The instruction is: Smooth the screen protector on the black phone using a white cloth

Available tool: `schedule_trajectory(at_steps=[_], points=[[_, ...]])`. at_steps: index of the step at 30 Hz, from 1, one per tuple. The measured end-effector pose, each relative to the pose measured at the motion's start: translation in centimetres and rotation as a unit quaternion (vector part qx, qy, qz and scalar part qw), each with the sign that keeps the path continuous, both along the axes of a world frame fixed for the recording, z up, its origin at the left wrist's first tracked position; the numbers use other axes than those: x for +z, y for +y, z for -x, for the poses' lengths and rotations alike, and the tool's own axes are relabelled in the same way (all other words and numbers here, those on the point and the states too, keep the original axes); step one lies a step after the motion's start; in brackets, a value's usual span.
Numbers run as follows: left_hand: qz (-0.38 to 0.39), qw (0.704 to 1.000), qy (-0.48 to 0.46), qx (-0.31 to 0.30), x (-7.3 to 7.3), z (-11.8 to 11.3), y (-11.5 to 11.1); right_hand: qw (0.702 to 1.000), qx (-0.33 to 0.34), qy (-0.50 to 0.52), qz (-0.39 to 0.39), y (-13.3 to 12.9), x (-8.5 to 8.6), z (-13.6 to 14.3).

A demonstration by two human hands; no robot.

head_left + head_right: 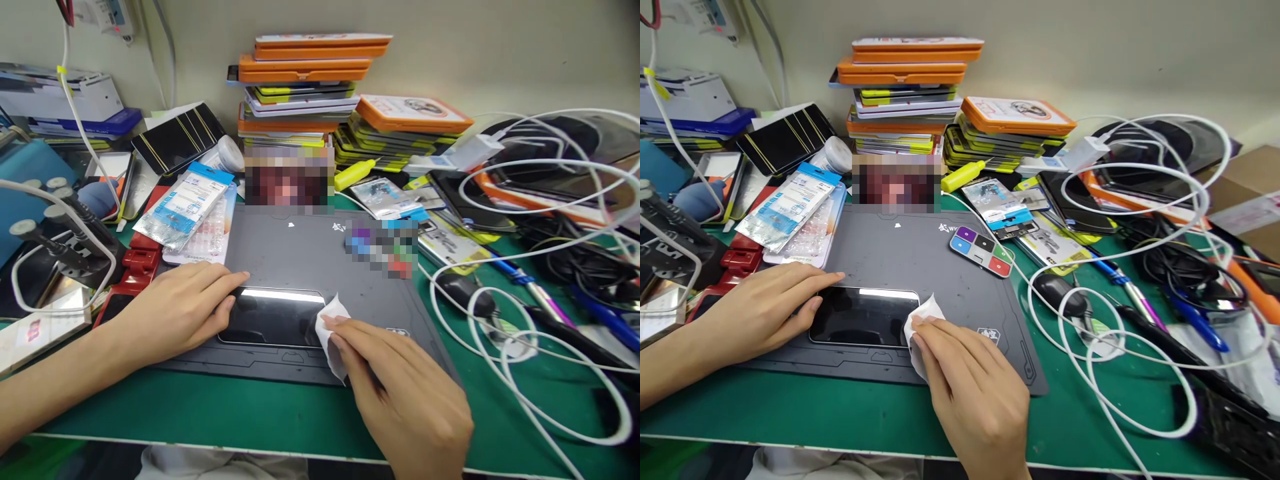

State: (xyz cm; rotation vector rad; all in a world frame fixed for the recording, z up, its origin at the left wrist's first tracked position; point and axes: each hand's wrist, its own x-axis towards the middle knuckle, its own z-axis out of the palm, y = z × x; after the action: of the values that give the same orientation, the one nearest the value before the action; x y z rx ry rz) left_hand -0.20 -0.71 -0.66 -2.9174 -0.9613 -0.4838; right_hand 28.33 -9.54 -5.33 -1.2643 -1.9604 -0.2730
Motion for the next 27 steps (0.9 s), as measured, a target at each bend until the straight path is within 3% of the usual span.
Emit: schedule_trajectory(at_steps=[13, 20, 27], points=[[-0.004, 0.999, -0.038, 0.037, 0.4, 0.8, 0.1, 0.999, -0.013, 0.039, -0.016, -0.2, 0.0, 0.3], [-0.008, 0.998, -0.030, 0.055, 0.3, 0.8, -0.1, 0.998, -0.016, 0.046, 0.028, -0.1, -0.1, 0.2], [-0.011, 0.995, -0.041, 0.093, -0.4, 1.1, -0.3, 1.000, 0.008, 0.018, 0.013, 0.3, -0.5, -0.1]])
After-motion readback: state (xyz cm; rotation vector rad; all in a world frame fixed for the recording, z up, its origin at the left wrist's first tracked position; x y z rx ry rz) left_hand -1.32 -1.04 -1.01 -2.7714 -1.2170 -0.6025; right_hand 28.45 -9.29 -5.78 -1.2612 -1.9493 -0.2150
